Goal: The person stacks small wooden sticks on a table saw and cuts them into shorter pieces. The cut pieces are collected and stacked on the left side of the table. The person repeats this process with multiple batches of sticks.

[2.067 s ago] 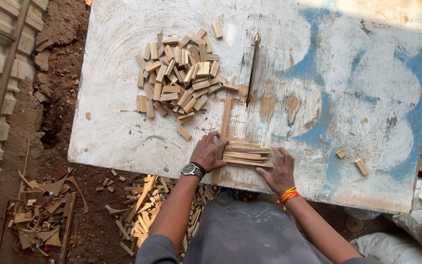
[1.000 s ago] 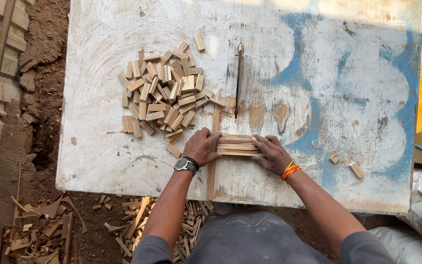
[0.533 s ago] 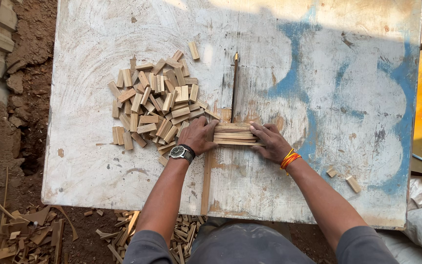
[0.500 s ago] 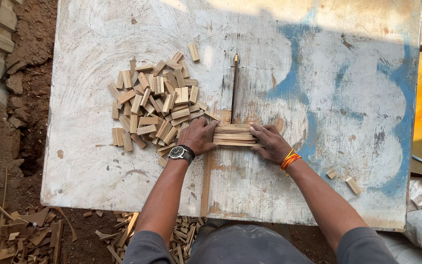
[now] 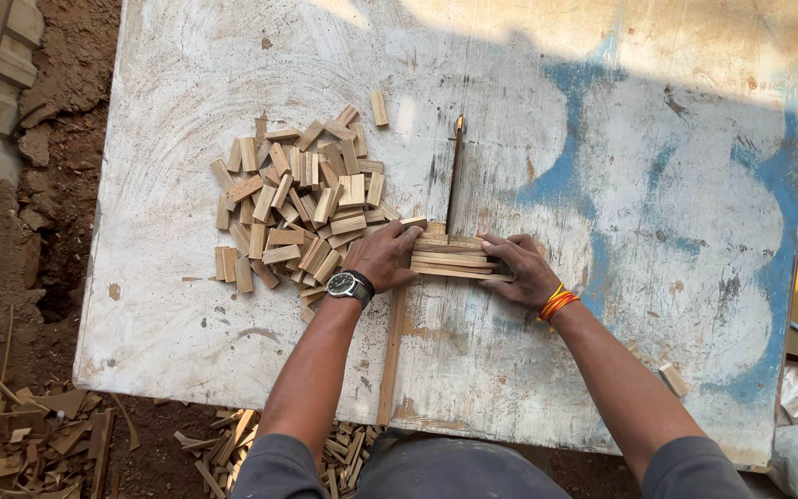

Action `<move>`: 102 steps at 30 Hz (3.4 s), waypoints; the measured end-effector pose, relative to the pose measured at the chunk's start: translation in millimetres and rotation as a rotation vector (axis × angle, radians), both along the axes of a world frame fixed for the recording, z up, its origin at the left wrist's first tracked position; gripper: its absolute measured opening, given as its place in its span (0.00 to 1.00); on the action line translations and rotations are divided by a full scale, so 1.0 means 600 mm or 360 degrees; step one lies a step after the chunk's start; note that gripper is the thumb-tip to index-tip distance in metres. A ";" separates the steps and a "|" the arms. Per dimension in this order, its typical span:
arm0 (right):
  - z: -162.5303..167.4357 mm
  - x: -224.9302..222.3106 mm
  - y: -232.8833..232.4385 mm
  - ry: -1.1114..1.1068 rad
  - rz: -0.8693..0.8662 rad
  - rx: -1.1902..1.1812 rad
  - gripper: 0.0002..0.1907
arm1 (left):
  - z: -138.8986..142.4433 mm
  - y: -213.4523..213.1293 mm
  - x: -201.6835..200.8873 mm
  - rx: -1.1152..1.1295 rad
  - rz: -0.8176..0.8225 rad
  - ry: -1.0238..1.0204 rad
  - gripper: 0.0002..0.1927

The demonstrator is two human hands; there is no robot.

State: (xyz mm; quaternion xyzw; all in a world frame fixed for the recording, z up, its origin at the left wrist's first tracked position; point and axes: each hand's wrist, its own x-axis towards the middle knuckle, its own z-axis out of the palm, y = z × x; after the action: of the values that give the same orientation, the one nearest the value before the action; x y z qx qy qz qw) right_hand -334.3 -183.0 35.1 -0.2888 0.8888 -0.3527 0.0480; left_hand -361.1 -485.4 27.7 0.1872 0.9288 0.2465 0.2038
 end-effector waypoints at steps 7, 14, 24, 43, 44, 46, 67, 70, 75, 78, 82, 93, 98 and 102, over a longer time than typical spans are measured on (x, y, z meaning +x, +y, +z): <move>0.001 -0.023 0.004 -0.0326 -0.0204 0.0135 0.48 | -0.008 0.009 -0.026 0.0060 -0.0043 0.0103 0.42; -0.003 -0.048 0.007 -0.0155 -0.0100 0.0053 0.45 | -0.001 0.021 -0.048 -0.0031 -0.0039 0.0001 0.42; 0.008 -0.070 -0.001 -0.0056 -0.0144 0.0041 0.44 | 0.015 0.034 -0.067 -0.0023 -0.0038 0.0030 0.45; -0.019 0.209 -0.069 -0.0030 -0.0155 -0.0020 0.42 | 0.082 -0.032 0.161 0.0227 0.0499 0.0077 0.56; -0.026 0.221 -0.086 -0.0011 -0.0161 -0.0036 0.43 | 0.079 -0.022 0.182 0.0184 0.0100 0.0056 0.53; -0.033 0.237 -0.102 0.0010 -0.0172 -0.0038 0.43 | 0.069 -0.009 0.214 0.0101 -0.0069 0.0052 0.54; -0.025 0.290 -0.079 -0.0007 -0.0250 -0.0117 0.35 | 0.026 -0.022 0.226 0.0029 -0.0242 0.0044 0.38; -0.032 0.289 -0.081 0.0015 -0.0306 -0.0109 0.32 | 0.021 -0.022 0.219 0.0107 -0.0229 0.0091 0.38; -0.026 0.249 -0.087 -0.0049 -0.0456 -0.0113 0.31 | 0.009 -0.012 0.174 0.0072 -0.0212 0.0074 0.38; -0.011 0.199 -0.074 0.0008 -0.0270 -0.0178 0.32 | 0.007 -0.004 0.134 0.0064 -0.0215 0.0102 0.39; 0.005 0.138 -0.050 -0.0038 -0.0117 -0.0118 0.32 | 0.009 0.013 0.076 0.0028 -0.0202 0.0090 0.39; 0.006 0.030 -0.026 -0.0002 -0.0079 -0.0200 0.16 | 0.009 0.038 -0.018 -0.0057 -0.0235 0.0054 0.39; 0.003 0.003 -0.019 0.0032 -0.0028 -0.0307 0.16 | 0.003 0.040 -0.038 -0.0008 -0.0226 0.0105 0.38; -0.006 -0.013 -0.016 0.0021 -0.0025 -0.0329 0.15 | 0.000 0.045 -0.054 -0.0010 -0.0238 0.0121 0.38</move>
State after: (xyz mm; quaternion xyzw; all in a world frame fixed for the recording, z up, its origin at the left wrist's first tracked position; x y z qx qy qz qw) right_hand -341.9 -192.7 31.7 -0.2876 0.8501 -0.4410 0.0094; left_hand -393.3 -458.6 27.8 0.2645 0.9200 0.2206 0.1868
